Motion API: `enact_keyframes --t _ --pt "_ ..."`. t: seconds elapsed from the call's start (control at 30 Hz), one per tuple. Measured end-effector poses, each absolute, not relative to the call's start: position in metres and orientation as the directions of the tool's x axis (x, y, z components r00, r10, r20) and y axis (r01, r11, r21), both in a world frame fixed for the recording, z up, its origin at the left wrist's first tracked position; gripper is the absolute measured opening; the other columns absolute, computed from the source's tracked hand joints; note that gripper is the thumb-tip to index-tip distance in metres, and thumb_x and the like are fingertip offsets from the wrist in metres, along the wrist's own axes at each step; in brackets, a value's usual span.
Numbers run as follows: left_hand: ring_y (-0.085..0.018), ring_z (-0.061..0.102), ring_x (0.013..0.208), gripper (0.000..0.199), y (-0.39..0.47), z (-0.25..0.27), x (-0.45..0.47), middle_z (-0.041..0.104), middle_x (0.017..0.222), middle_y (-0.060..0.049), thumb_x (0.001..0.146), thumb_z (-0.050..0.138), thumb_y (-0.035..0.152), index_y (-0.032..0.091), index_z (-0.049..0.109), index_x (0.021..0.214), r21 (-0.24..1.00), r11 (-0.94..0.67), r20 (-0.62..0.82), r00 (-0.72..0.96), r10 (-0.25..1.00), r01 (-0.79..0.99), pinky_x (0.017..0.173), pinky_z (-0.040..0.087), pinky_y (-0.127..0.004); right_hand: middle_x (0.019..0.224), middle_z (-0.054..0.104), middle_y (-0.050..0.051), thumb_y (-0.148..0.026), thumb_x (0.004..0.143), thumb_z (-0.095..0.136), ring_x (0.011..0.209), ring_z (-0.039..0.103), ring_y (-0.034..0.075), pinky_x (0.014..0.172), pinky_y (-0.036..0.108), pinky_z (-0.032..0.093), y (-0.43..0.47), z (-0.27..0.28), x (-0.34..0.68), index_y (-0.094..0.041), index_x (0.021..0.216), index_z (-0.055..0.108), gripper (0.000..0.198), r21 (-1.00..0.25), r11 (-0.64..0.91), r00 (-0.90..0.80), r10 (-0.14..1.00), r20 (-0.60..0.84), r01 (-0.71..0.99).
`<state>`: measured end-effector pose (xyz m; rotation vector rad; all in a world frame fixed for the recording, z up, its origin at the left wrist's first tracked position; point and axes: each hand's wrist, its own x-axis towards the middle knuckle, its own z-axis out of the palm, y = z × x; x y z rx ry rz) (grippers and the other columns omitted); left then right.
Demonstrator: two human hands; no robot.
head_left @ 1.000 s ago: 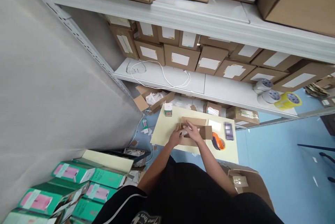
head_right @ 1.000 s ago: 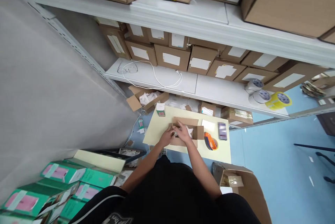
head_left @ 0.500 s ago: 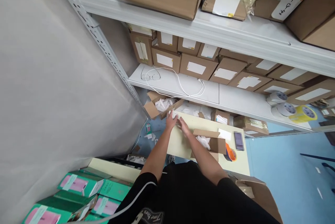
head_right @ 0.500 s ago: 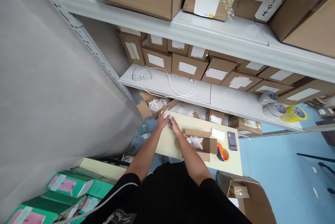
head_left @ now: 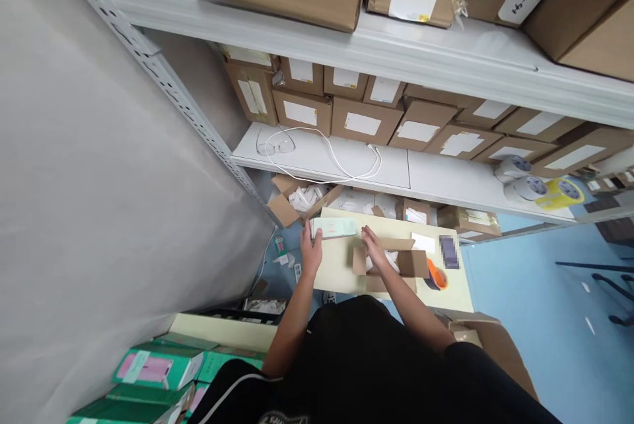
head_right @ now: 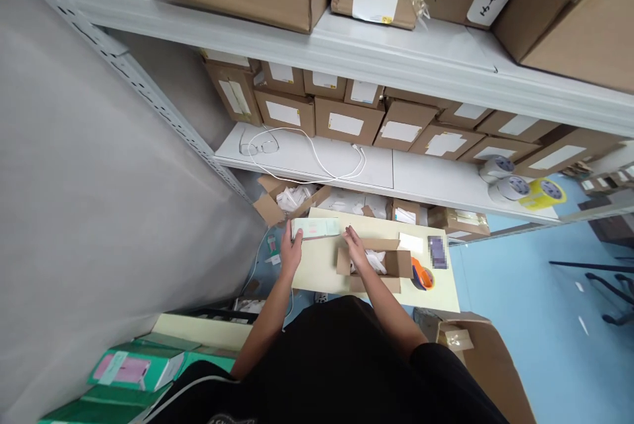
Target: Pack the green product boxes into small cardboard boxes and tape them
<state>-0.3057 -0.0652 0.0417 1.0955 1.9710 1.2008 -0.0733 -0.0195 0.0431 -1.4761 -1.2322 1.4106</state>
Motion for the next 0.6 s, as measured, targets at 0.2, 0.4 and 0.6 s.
enact_keyframes --t 0.2,0.4,0.6 --pt "-0.026 0.041 0.153 0.072 -0.105 0.048 -0.23 0.041 0.167 -0.006 0.107 0.037 0.059 0.023 0.025 0.168 0.909 0.296 -0.215 -0.279 0.936 0.293 0.124 0.037 -0.037 0.152 0.061 0.01 -0.063 0.096 0.056 0.143 0.054 0.03 0.121 0.053 0.042 -0.059 0.064 -0.014 -0.023 0.159 0.047 0.076 -0.943 -0.184 0.091 0.982 -0.164 0.278" --pt "-0.03 0.035 0.157 0.075 -0.11 0.031 -0.16 0.036 0.169 -0.01 0.105 0.039 0.06 0.018 0.031 0.166 0.887 0.313 -0.327 -0.019 0.945 0.339 0.126 0.034 -0.041 0.148 0.063 0.014 -0.056 0.097 0.053 0.135 0.06 0.03 0.116 0.052 0.047 -0.094 0.059 0.065 -0.019 0.159 0.045 0.073 -0.908 -0.192 0.229 0.967 -0.111 0.373" --pt "-0.033 0.008 0.163 0.087 -0.102 0.006 -0.127 0.018 0.175 -0.017 0.097 0.056 0.046 0.012 0.018 0.167 0.841 0.193 -0.241 0.031 0.97 0.505 0.133 0.015 -0.048 0.165 0.043 0.014 -0.062 0.096 0.05 0.153 0.041 0.027 0.121 0.051 0.04 -0.104 0.03 0.101 -0.021 0.164 0.033 0.082 -0.869 -0.178 0.259 0.964 -0.06 0.462"
